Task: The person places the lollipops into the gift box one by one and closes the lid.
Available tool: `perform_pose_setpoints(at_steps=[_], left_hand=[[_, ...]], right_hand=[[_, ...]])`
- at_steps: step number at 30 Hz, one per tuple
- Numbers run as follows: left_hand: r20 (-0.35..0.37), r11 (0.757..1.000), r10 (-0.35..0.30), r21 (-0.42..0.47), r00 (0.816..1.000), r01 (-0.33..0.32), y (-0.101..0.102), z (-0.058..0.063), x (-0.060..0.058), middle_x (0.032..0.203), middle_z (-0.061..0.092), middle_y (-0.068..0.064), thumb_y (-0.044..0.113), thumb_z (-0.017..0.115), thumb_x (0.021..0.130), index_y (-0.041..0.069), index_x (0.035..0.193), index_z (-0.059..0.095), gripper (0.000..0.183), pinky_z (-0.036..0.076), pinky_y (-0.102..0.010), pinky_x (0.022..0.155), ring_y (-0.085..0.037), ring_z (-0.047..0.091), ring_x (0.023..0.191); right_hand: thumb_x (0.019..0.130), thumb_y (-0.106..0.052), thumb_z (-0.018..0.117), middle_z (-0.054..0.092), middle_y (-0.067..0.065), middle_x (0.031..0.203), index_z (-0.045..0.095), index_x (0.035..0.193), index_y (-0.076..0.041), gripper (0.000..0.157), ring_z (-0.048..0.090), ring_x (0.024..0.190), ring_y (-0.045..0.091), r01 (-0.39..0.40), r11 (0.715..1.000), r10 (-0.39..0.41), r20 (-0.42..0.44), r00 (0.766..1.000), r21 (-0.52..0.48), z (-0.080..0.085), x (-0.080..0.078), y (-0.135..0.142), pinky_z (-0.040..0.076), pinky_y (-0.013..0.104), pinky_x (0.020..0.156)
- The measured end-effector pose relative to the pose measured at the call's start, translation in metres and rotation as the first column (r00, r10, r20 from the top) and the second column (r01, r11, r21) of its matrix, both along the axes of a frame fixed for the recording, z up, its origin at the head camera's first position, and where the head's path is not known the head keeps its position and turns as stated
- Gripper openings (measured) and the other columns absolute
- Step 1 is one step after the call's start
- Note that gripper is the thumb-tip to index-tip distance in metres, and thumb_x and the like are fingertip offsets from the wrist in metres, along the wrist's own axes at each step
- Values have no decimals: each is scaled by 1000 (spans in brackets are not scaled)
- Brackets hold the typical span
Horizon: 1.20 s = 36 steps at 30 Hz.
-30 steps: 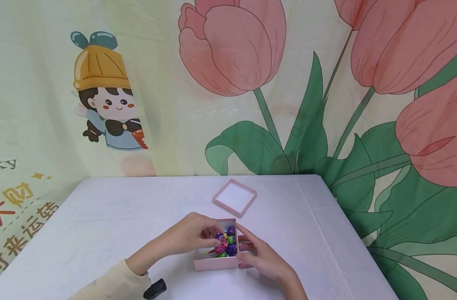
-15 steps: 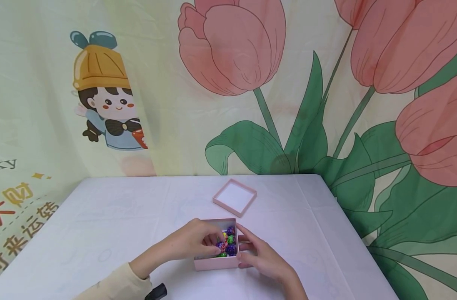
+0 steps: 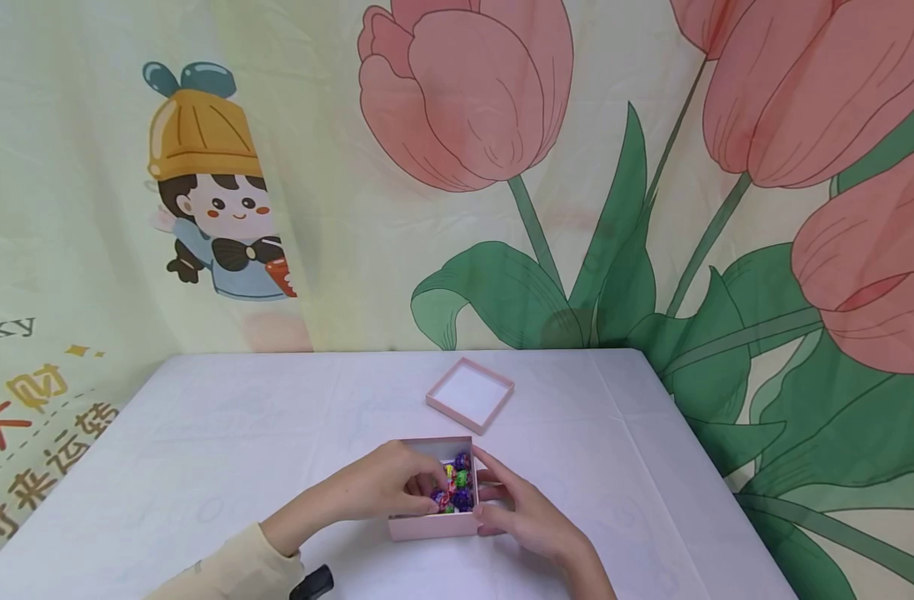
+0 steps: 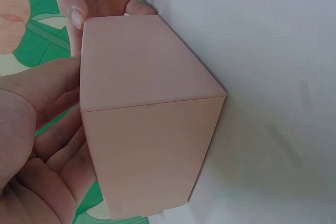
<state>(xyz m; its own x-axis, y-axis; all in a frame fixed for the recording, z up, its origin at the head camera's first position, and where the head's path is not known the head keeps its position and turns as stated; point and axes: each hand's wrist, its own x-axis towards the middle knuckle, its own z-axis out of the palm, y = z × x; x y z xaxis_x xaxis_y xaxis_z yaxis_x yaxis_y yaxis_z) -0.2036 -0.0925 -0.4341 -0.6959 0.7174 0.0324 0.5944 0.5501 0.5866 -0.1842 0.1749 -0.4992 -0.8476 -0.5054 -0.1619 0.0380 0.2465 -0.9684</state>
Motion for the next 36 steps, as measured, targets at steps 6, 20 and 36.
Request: perform_pose_setpoints(at_steps=[6,20,36], left_hand=[[-8,999,-29,-26,1000,29,1,3,-1,78,70,16,12,83,92,17,100,78,11,52,-17,69,5,61,70],[-15,997,-50,-61,999,49,-1,6,-1,78,69,17,12,81,93,18,103,79,12,51,-17,71,6,60,72],[-77,999,-12,42,997,16,-26,14,-2,88,72,15,11,78,97,14,107,79,11,56,-20,74,3,63,77]], right_hand=[[101,-33,69,42,20,162,27,168,-37,79,52,141,39,4,1000,-4,0,1000,6,1,0,-1,62,43,93],[102,-34,69,42,21,162,25,169,-34,80,54,139,38,5,1000,-5,6,1000,1,1,0,-2,62,43,92],[102,-33,69,41,23,162,25,170,-32,81,54,138,38,23,1000,-23,18,1000,8,0,1,-2,62,44,92]])
